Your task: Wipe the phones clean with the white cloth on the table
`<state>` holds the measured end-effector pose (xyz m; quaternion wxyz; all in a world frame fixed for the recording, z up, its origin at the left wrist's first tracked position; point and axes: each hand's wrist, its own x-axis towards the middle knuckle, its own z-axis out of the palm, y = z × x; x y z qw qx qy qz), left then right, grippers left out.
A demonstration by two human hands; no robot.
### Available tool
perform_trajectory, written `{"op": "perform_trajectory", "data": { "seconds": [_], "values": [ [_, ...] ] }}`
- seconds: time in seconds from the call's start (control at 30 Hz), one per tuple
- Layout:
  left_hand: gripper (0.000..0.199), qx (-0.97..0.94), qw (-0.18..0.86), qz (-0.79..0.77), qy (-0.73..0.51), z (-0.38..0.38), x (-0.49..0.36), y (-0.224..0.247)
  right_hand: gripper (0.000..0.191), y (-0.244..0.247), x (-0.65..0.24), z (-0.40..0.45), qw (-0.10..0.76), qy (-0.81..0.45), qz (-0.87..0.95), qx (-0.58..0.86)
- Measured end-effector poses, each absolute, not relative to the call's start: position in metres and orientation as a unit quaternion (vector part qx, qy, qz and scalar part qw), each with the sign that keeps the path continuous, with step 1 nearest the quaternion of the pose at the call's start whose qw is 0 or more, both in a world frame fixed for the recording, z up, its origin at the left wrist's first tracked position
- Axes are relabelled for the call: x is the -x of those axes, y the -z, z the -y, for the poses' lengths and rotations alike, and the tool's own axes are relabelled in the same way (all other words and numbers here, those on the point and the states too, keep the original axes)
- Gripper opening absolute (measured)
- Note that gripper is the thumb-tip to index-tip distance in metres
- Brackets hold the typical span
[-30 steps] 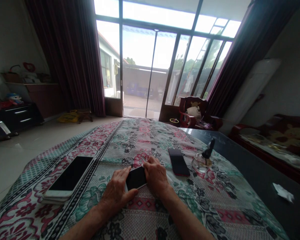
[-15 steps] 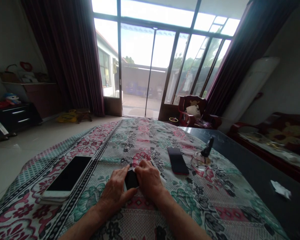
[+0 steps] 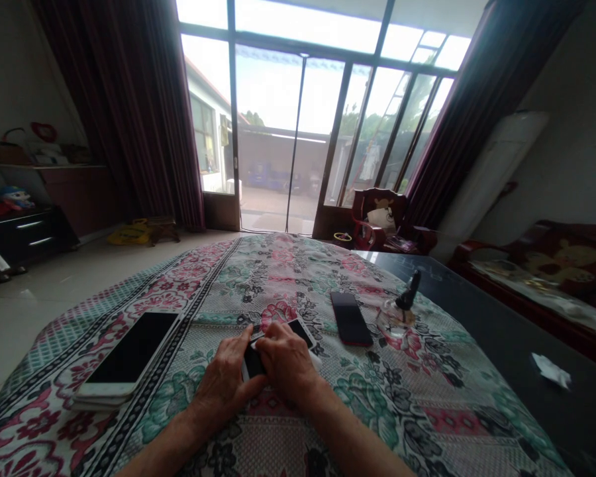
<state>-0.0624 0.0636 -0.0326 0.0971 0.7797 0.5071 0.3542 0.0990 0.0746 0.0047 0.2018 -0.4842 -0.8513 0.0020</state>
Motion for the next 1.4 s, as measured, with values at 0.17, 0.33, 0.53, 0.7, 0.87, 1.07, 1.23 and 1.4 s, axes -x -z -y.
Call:
{"op": "perform_trajectory", "data": {
  "seconds": [0.17,0.33,0.53,0.7,0.87,1.07,1.23,1.4],
  "values": [
    [0.08,-0.782,0.086,-0.507,-0.354,-0.062,0.063,0.035,0.018,-0.01,-0.114,-0.078,0.202,0.008,0.814,0.545],
    [0.086,-0.763,0.044,-0.56,-0.321,-0.058,0.065,0.032,0.016,-0.013,-0.116,-0.075,0.189,0.001,0.819,0.542],
    [0.08,-0.775,0.114,-0.532,-0.322,-0.058,0.07,0.026,0.015,-0.011,-0.116,-0.076,0.192,0.01,0.799,0.57],
    [0.074,-0.77,0.17,-0.508,-0.346,-0.066,0.065,0.026,0.014,-0.011,-0.112,-0.076,0.188,0.009,0.798,0.573],
    [0.077,-0.762,0.162,-0.522,-0.348,-0.068,0.065,0.024,0.016,-0.011,-0.109,-0.073,0.194,0.005,0.804,0.563],
    [0.082,-0.757,0.205,-0.513,-0.348,-0.069,0.072,0.021,0.018,-0.012,-0.103,-0.077,0.191,-0.009,0.824,0.533],
    [0.085,-0.765,0.246,-0.494,-0.333,-0.073,0.08,0.019,0.019,-0.015,-0.1,-0.071,0.198,-0.034,0.857,0.474],
    [0.085,-0.788,0.253,-0.46,-0.321,-0.075,0.089,0.021,0.016,-0.012,-0.103,-0.063,0.209,-0.056,0.867,0.448]
  ]
}}
